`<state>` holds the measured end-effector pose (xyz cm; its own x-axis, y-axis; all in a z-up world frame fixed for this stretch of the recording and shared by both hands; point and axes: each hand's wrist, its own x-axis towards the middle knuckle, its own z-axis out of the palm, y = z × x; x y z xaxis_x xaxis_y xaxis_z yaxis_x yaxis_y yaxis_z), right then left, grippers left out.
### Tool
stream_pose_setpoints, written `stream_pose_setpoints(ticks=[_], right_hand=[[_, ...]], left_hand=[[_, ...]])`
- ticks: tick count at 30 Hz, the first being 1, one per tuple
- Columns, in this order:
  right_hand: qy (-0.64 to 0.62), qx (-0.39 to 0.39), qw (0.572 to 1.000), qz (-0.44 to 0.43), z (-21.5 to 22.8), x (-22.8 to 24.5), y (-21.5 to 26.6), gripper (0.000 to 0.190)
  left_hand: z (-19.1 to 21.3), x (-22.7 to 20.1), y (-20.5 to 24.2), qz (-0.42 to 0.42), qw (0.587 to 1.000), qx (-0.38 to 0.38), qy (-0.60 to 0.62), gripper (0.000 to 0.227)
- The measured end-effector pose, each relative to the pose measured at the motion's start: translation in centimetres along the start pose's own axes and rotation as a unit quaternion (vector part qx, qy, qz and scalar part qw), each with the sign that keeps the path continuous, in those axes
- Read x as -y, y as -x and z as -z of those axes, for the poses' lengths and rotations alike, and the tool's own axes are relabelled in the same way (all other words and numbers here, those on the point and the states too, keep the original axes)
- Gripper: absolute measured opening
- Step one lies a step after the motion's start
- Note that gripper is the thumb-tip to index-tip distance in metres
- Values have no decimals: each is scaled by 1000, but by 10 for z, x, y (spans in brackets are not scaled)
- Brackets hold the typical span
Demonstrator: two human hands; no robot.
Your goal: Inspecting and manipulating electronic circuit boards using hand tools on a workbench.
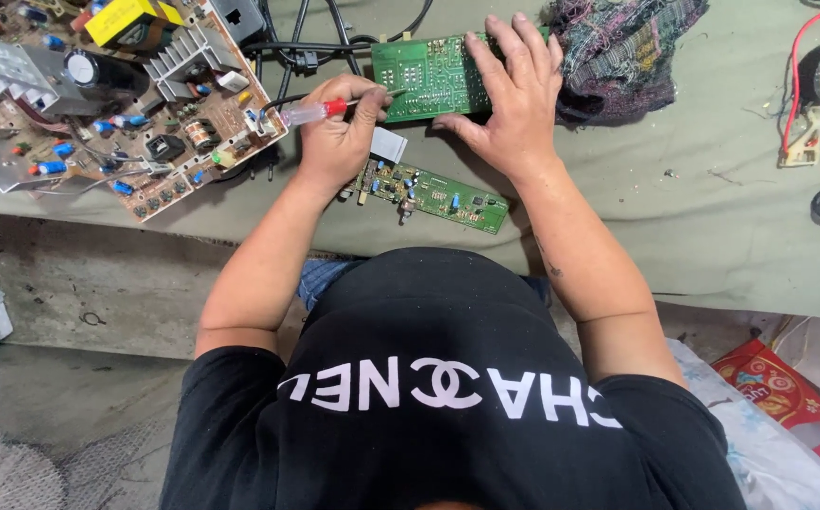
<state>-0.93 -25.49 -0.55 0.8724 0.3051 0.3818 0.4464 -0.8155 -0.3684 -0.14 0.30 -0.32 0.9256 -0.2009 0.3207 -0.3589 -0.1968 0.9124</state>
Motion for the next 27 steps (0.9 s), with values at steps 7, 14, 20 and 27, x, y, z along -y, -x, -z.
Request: stream_pose_setpoints(ticks=[7,14,20,27], right_hand=[[9,9,1000,-5,0,0,2,88],[9,0,1000,0,-1,-1,0,88],[6,4,1000,-3,0,0,0,89],[13,12,1000,-9,-1,0,0,91]], left_hand=[[-3,5,2,31,999,-26,29,28],[-5,7,1,18,999,-28,36,26],[-3,15,4,8,1000,-3,28,24],[1,14,-1,-38,999,12,-30,25]])
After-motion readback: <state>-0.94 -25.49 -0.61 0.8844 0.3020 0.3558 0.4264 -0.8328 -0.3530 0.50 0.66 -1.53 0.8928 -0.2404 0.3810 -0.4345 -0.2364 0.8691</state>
